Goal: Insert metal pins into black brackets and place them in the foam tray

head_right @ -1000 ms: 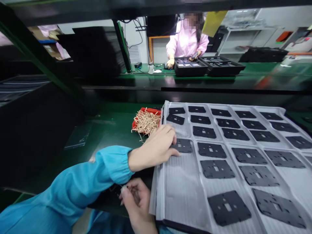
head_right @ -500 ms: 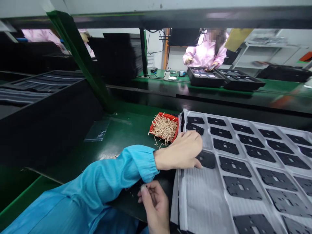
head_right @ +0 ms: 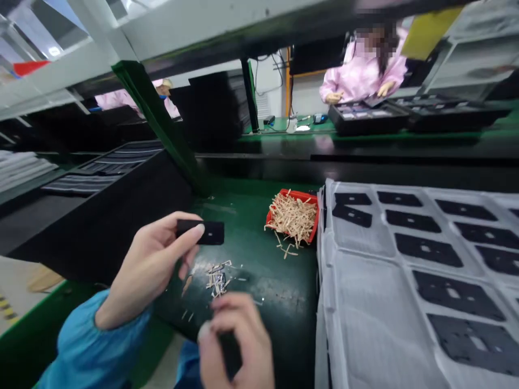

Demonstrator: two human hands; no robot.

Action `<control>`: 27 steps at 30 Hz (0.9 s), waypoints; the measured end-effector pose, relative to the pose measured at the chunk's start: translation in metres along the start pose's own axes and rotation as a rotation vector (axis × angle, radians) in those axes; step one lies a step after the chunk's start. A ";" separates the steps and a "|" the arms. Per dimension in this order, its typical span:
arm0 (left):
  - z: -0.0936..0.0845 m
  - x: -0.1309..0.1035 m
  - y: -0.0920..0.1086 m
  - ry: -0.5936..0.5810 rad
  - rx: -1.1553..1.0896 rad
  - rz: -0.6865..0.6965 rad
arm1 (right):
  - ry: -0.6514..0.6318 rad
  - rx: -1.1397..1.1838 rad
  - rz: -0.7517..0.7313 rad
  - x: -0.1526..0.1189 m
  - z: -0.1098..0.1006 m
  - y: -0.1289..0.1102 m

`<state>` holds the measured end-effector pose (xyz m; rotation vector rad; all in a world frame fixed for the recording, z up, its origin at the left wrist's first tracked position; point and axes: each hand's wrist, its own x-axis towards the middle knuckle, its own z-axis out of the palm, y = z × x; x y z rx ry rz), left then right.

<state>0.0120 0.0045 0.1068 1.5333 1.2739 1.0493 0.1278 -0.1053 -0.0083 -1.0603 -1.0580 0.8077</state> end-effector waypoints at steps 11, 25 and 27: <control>0.035 -0.058 -0.023 -0.352 -0.326 -0.256 | 0.109 0.351 0.195 0.037 -0.023 -0.010; 0.031 -0.066 -0.024 -0.408 -0.272 -0.315 | -0.147 0.255 0.183 0.041 -0.044 -0.004; 0.031 -0.066 -0.024 -0.414 -0.276 -0.319 | -0.146 0.243 0.179 0.042 -0.045 -0.004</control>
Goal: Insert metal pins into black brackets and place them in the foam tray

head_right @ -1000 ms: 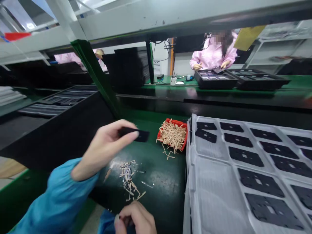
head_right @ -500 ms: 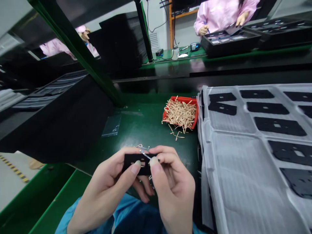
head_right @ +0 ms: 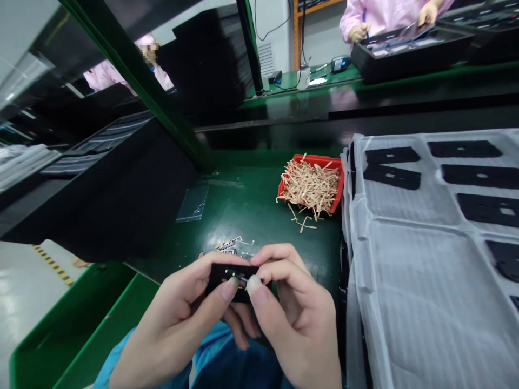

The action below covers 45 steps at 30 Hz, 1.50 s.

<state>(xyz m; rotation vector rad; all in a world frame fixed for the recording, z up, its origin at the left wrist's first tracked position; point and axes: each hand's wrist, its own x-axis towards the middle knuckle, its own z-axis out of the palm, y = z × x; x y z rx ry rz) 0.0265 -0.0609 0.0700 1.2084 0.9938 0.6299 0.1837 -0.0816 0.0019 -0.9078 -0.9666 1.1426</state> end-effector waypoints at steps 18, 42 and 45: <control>0.011 0.002 -0.001 0.185 0.067 0.071 | 0.100 -0.297 -0.174 -0.001 0.007 -0.006; 0.009 0.019 -0.012 0.439 0.057 0.090 | 0.190 -0.355 -0.122 0.010 0.016 0.010; 0.015 0.021 -0.010 0.589 0.107 0.096 | 0.232 -0.313 -0.124 0.009 0.017 0.008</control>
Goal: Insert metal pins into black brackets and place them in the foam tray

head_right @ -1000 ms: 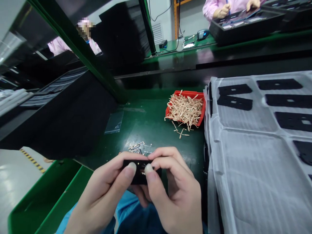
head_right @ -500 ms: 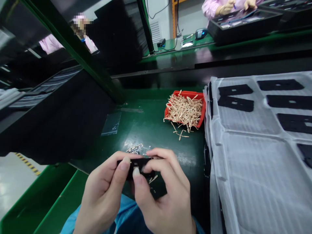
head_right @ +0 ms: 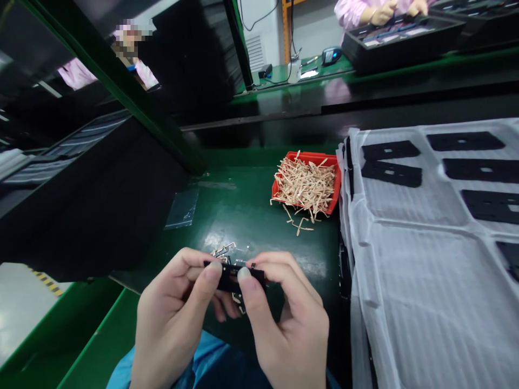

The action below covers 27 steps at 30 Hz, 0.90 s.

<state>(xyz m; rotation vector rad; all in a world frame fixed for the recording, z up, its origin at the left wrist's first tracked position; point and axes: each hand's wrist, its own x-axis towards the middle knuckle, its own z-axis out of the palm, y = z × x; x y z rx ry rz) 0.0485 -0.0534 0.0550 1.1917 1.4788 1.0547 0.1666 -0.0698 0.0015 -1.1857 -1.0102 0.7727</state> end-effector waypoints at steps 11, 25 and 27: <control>0.003 0.000 0.002 0.023 0.093 0.158 | 0.027 0.027 0.031 0.000 0.003 -0.003; 0.001 0.002 0.004 -0.040 0.042 0.037 | 0.012 0.064 0.041 0.001 0.003 -0.005; 0.000 0.003 0.004 -0.049 0.052 0.025 | 0.022 0.072 0.061 0.000 0.004 -0.005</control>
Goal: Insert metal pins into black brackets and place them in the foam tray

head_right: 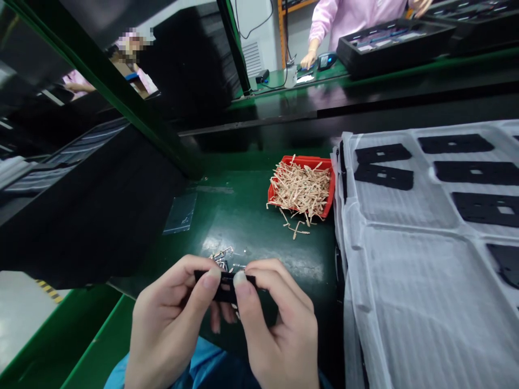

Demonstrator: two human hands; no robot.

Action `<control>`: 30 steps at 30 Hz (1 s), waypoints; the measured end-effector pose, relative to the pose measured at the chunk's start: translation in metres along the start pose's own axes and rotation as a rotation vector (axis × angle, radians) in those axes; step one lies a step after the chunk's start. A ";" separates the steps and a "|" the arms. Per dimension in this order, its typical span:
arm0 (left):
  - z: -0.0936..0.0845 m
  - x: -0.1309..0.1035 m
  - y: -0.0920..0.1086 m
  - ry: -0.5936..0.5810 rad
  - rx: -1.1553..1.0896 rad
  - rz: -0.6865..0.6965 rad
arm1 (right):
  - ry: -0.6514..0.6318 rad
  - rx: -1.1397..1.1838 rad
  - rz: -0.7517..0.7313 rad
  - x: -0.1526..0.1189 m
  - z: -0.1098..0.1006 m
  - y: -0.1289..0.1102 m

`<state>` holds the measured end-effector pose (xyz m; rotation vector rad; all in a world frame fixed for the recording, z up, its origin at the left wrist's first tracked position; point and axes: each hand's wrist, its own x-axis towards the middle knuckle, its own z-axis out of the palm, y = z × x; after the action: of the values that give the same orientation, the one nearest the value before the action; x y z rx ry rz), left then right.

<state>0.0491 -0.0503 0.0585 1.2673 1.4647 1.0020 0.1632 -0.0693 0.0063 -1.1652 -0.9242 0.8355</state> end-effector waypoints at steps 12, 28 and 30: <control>-0.010 0.001 -0.006 -0.117 -0.118 -0.042 | -0.076 0.023 -0.028 0.000 -0.004 0.001; -0.003 -0.003 -0.018 -0.080 -0.101 0.138 | -0.045 0.075 -0.140 0.002 -0.009 0.006; 0.001 -0.002 -0.017 -0.008 -0.031 0.182 | -0.086 0.113 -0.175 0.004 -0.009 0.006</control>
<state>0.0459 -0.0549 0.0424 1.3992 1.3404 1.1335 0.1727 -0.0680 0.0000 -0.9425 -1.0217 0.7896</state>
